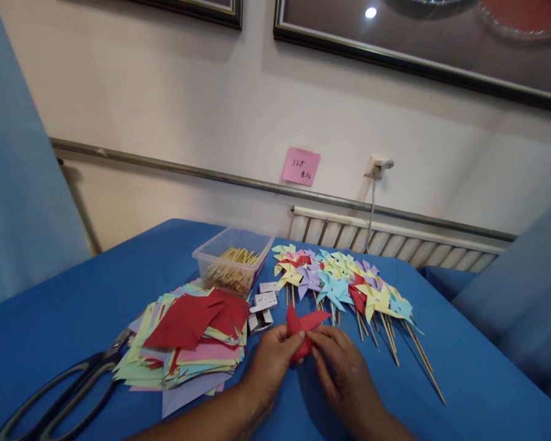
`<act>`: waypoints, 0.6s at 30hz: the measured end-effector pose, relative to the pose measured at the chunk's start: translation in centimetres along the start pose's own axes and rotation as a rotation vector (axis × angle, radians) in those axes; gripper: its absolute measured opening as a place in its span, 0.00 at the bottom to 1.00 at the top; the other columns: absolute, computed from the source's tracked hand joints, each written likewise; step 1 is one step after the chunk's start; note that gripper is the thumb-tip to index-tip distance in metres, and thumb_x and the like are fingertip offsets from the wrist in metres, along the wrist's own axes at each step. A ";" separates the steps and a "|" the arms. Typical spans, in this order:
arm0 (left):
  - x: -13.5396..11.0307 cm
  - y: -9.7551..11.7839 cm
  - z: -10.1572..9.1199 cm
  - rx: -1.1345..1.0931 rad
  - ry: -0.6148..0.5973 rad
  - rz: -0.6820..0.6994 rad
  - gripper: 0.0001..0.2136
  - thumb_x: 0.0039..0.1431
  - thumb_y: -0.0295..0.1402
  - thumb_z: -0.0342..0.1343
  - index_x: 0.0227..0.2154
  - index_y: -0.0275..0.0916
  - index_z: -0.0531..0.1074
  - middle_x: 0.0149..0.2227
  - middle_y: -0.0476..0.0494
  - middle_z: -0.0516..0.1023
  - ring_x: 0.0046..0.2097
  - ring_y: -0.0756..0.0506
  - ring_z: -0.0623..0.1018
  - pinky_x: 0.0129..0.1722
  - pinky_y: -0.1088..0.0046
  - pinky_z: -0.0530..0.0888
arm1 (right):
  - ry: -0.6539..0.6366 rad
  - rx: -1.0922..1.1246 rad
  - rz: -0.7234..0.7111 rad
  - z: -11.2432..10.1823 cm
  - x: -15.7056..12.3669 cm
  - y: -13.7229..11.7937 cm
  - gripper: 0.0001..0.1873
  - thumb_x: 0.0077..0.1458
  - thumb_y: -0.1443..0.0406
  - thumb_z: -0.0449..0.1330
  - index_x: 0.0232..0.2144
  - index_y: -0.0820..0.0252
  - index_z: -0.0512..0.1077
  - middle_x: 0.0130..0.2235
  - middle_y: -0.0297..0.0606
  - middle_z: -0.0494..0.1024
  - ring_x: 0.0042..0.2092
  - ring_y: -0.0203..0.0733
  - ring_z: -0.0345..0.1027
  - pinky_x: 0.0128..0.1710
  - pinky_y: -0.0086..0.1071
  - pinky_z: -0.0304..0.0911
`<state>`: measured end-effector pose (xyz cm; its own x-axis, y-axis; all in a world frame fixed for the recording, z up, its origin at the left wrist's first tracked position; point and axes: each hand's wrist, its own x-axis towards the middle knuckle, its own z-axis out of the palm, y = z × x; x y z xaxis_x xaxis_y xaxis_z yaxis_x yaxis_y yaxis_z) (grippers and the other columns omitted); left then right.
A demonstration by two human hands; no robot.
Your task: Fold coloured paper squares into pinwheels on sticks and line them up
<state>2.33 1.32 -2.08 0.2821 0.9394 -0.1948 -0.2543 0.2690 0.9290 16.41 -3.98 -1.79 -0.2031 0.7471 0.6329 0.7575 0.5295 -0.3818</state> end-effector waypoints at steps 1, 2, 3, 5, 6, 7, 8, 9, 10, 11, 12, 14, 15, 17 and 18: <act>0.0 0.0 0.0 0.004 0.006 0.003 0.17 0.36 0.43 0.65 0.23 0.33 0.74 0.20 0.50 0.71 0.23 0.52 0.67 0.24 0.76 0.64 | 0.017 0.003 -0.006 0.0 0.0 0.0 0.17 0.58 0.72 0.51 0.49 0.56 0.67 0.44 0.44 0.73 0.46 0.45 0.68 0.44 0.41 0.68; 0.0 -0.1 0.0 0.011 0.014 0.008 0.16 0.36 0.43 0.65 0.23 0.33 0.74 0.20 0.50 0.71 0.23 0.52 0.67 0.24 0.76 0.64 | 0.041 0.007 -0.007 -0.1 -0.1 0.1 0.16 0.58 0.71 0.51 0.48 0.56 0.67 0.44 0.44 0.73 0.46 0.45 0.68 0.44 0.41 0.69; 0.1 -0.2 0.0 0.021 0.022 0.014 0.16 0.37 0.43 0.65 0.23 0.34 0.74 0.20 0.50 0.72 0.23 0.51 0.67 0.24 0.75 0.64 | 0.071 0.013 -0.004 -0.1 -0.2 0.1 0.16 0.58 0.71 0.51 0.48 0.56 0.67 0.44 0.44 0.74 0.47 0.45 0.68 0.44 0.41 0.69; 0.2 -0.4 -0.1 0.044 0.041 0.030 0.16 0.38 0.43 0.64 0.24 0.34 0.74 0.20 0.50 0.71 0.22 0.51 0.67 0.24 0.75 0.64 | 0.140 0.039 0.024 0.0 -0.4 0.1 0.14 0.58 0.70 0.52 0.46 0.56 0.68 0.44 0.44 0.74 0.47 0.45 0.69 0.44 0.40 0.69; 0.3 -0.5 -0.1 0.053 0.042 0.041 0.15 0.39 0.43 0.63 0.24 0.34 0.74 0.20 0.51 0.71 0.22 0.51 0.67 0.24 0.75 0.64 | 0.178 0.061 0.049 0.0 -0.4 0.0 0.13 0.58 0.70 0.52 0.45 0.56 0.69 0.43 0.44 0.74 0.46 0.45 0.69 0.43 0.39 0.69; 0.3 -0.6 -0.1 0.057 0.039 0.052 0.15 0.39 0.43 0.63 0.23 0.34 0.74 0.19 0.51 0.70 0.22 0.51 0.66 0.23 0.75 0.63 | 0.218 0.087 0.075 0.0 -0.2 -0.2 0.12 0.58 0.69 0.53 0.44 0.56 0.69 0.42 0.43 0.75 0.45 0.44 0.70 0.42 0.38 0.69; 0.4 -0.6 -0.1 0.057 0.033 0.061 0.14 0.39 0.43 0.63 0.22 0.35 0.74 0.19 0.52 0.70 0.22 0.51 0.65 0.23 0.75 0.62 | 0.255 0.114 0.099 0.0 0.3 -0.5 0.11 0.58 0.69 0.53 0.43 0.56 0.69 0.42 0.43 0.75 0.44 0.44 0.70 0.41 0.37 0.69; 0.5 -0.7 -0.1 0.054 0.024 0.071 0.14 0.39 0.42 0.63 0.21 0.35 0.73 0.19 0.52 0.70 0.22 0.51 0.65 0.23 0.75 0.62 | 0.288 0.144 0.118 0.0 1.0 -1.0 0.11 0.58 0.69 0.53 0.42 0.57 0.69 0.41 0.43 0.75 0.43 0.43 0.71 0.41 0.36 0.69; 0.6 -0.7 -0.1 0.049 0.018 0.077 0.14 0.38 0.42 0.63 0.21 0.35 0.73 0.19 0.52 0.70 0.22 0.51 0.65 0.23 0.75 0.61 | 0.311 0.173 0.127 -0.1 2.1 -1.6 0.10 0.58 0.69 0.53 0.42 0.57 0.70 0.41 0.42 0.75 0.43 0.43 0.71 0.41 0.36 0.69; 0.7 -0.8 0.0 0.048 0.014 0.082 0.13 0.38 0.42 0.63 0.20 0.35 0.73 0.19 0.52 0.69 0.22 0.51 0.64 0.23 0.75 0.60 | 0.316 0.196 0.128 -0.1 3.6 -2.2 0.10 0.58 0.69 0.53 0.41 0.57 0.70 0.41 0.42 0.75 0.44 0.43 0.70 0.42 0.36 0.68; 0.7 -0.8 0.1 0.053 0.013 0.085 0.13 0.38 0.42 0.62 0.19 0.36 0.72 0.18 0.52 0.69 0.22 0.51 0.64 0.22 0.75 0.59 | 0.304 0.227 0.129 -0.1 5.4 -2.9 0.10 0.58 0.69 0.52 0.40 0.58 0.70 0.40 0.41 0.75 0.44 0.42 0.70 0.42 0.35 0.68; 0.8 -1.0 0.3 0.075 0.023 0.084 0.12 0.38 0.40 0.62 0.15 0.37 0.69 0.15 0.53 0.66 0.20 0.51 0.62 0.21 0.75 0.56 | 0.263 0.225 0.115 0.2 9.9 -4.1 0.09 0.57 0.69 0.52 0.39 0.58 0.71 0.40 0.39 0.76 0.42 0.40 0.71 0.41 0.32 0.67; 0.7 -1.1 0.4 0.088 0.028 0.083 0.12 0.38 0.39 0.62 0.14 0.38 0.67 0.14 0.54 0.64 0.20 0.51 0.61 0.21 0.75 0.55 | 0.202 0.164 0.117 0.6 12.3 -4.6 0.09 0.57 0.70 0.52 0.38 0.59 0.71 0.40 0.39 0.76 0.42 0.39 0.71 0.42 0.32 0.66; 0.5 -1.3 0.6 0.104 0.022 0.083 0.11 0.38 0.37 0.61 0.12 0.39 0.65 0.14 0.53 0.64 0.20 0.51 0.61 0.21 0.74 0.55 | -0.043 -0.038 0.134 2.0 17.1 -5.0 0.11 0.57 0.70 0.51 0.40 0.59 0.72 0.41 0.37 0.77 0.43 0.39 0.70 0.43 0.31 0.65; 0.4 -1.3 0.7 0.108 0.010 0.080 0.11 0.38 0.37 0.61 0.12 0.40 0.65 0.14 0.53 0.65 0.20 0.50 0.63 0.21 0.74 0.56 | -0.109 -0.065 0.132 3.0 19.2 -5.0 0.10 0.56 0.70 0.54 0.38 0.58 0.73 0.39 0.37 0.78 0.41 0.40 0.71 0.42 0.31 0.65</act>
<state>3.47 1.18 -3.17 0.2561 0.9590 -0.1214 -0.1746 0.1693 0.9700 6.84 8.91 10.31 -0.1628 0.8493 0.5021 0.8197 0.3997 -0.4102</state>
